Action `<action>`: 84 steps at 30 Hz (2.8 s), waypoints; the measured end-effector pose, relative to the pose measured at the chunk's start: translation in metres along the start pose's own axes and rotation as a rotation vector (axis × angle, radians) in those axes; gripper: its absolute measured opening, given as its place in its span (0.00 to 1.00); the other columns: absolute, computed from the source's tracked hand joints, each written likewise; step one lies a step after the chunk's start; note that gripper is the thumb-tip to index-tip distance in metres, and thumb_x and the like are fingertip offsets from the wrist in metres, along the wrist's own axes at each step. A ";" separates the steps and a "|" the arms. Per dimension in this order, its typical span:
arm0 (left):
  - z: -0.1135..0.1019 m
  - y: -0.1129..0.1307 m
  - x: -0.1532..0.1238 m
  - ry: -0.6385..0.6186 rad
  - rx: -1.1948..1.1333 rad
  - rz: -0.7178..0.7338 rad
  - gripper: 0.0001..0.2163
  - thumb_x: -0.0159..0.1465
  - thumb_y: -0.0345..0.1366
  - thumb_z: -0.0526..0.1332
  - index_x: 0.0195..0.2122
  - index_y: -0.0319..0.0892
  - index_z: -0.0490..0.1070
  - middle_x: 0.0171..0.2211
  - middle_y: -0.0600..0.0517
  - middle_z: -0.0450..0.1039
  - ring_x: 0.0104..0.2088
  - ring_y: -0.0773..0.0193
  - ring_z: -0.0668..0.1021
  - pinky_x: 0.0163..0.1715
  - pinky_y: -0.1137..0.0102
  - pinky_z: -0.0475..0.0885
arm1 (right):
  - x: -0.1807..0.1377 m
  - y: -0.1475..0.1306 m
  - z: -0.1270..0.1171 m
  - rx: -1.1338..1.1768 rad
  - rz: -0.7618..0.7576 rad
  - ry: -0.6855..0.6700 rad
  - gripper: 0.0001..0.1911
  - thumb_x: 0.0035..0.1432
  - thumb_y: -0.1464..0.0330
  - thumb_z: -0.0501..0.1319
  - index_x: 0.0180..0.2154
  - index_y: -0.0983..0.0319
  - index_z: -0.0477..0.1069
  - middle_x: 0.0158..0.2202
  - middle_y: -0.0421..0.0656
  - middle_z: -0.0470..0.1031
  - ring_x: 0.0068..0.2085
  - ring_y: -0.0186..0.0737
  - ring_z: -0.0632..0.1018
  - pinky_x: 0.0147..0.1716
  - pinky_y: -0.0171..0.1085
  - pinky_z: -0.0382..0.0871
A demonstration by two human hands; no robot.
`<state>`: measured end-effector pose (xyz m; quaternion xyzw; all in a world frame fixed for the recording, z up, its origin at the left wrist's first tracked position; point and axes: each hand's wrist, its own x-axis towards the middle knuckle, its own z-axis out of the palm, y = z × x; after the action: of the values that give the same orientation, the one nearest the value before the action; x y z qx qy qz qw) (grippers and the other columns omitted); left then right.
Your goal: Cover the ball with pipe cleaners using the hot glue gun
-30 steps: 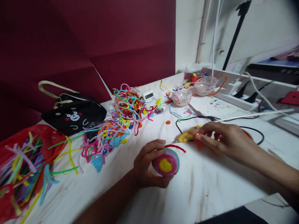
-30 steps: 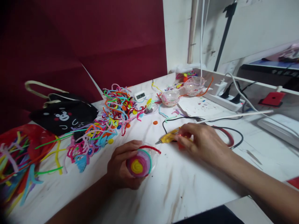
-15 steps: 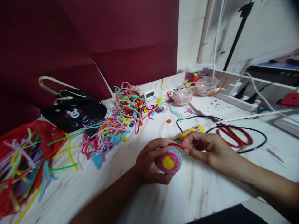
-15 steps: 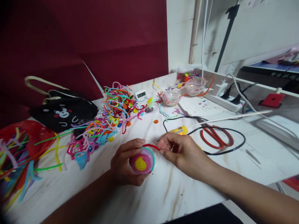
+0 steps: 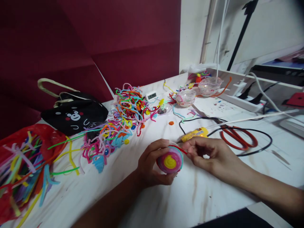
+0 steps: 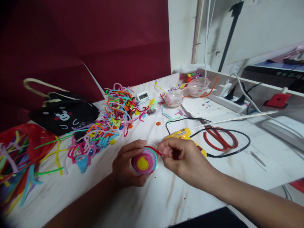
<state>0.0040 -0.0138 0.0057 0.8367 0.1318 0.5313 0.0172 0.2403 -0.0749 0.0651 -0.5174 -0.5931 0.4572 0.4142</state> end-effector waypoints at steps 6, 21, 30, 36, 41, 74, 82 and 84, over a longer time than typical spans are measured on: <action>0.001 0.001 0.002 0.007 0.074 -0.044 0.34 0.54 0.39 0.73 0.64 0.47 0.71 0.52 0.44 0.83 0.48 0.47 0.89 0.46 0.57 0.91 | 0.002 0.007 0.005 -0.024 -0.061 0.023 0.07 0.59 0.60 0.70 0.35 0.55 0.85 0.31 0.42 0.82 0.30 0.42 0.75 0.27 0.39 0.68; 0.008 -0.012 -0.011 0.018 -0.011 -0.251 0.29 0.54 0.36 0.74 0.59 0.49 0.75 0.51 0.45 0.84 0.49 0.44 0.88 0.48 0.51 0.89 | 0.020 0.018 0.024 -0.069 -0.062 0.085 0.06 0.55 0.63 0.68 0.34 0.56 0.84 0.26 0.39 0.80 0.29 0.41 0.76 0.29 0.40 0.68; 0.000 -0.014 -0.013 -0.080 0.030 -0.324 0.29 0.52 0.34 0.76 0.56 0.48 0.76 0.50 0.45 0.85 0.51 0.47 0.88 0.51 0.56 0.88 | 0.021 0.022 0.032 -0.085 -0.070 0.128 0.05 0.54 0.65 0.65 0.32 0.56 0.81 0.26 0.39 0.80 0.29 0.41 0.77 0.30 0.40 0.69; -0.002 -0.010 -0.014 -0.097 0.048 -0.387 0.26 0.54 0.35 0.74 0.55 0.48 0.76 0.51 0.46 0.85 0.52 0.51 0.88 0.54 0.58 0.87 | 0.021 0.023 0.035 -0.121 -0.096 0.140 0.07 0.54 0.66 0.62 0.32 0.58 0.80 0.26 0.40 0.80 0.28 0.42 0.77 0.30 0.39 0.69; -0.002 -0.004 -0.018 -0.145 0.033 -0.517 0.25 0.53 0.34 0.75 0.54 0.48 0.77 0.52 0.45 0.85 0.53 0.47 0.88 0.55 0.57 0.87 | 0.021 0.031 0.038 -0.201 -0.144 0.152 0.08 0.56 0.71 0.61 0.33 0.59 0.81 0.27 0.41 0.81 0.29 0.43 0.79 0.31 0.40 0.70; -0.022 0.025 -0.021 -0.250 0.170 -0.521 0.21 0.59 0.36 0.77 0.53 0.52 0.76 0.47 0.50 0.87 0.45 0.50 0.87 0.45 0.55 0.87 | 0.004 0.042 0.051 -0.190 -0.107 -0.001 0.13 0.62 0.78 0.61 0.39 0.60 0.84 0.33 0.44 0.86 0.33 0.42 0.82 0.35 0.39 0.74; -0.023 0.027 -0.018 -0.247 0.140 -0.529 0.18 0.61 0.37 0.76 0.51 0.49 0.77 0.46 0.49 0.87 0.45 0.51 0.87 0.46 0.56 0.85 | -0.007 0.038 0.055 -0.321 -0.250 -0.010 0.13 0.64 0.77 0.59 0.43 0.58 0.80 0.37 0.45 0.84 0.37 0.43 0.83 0.37 0.38 0.77; -0.023 0.028 -0.019 -0.239 0.128 -0.537 0.18 0.61 0.38 0.77 0.51 0.49 0.78 0.46 0.49 0.87 0.46 0.51 0.86 0.46 0.56 0.85 | -0.009 0.038 0.056 -0.340 -0.262 -0.009 0.13 0.64 0.77 0.60 0.43 0.57 0.79 0.38 0.44 0.84 0.37 0.43 0.83 0.38 0.38 0.77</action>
<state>-0.0184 -0.0478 0.0039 0.8281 0.3785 0.3959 0.1195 0.1959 -0.0882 0.0145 -0.4961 -0.7258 0.2952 0.3741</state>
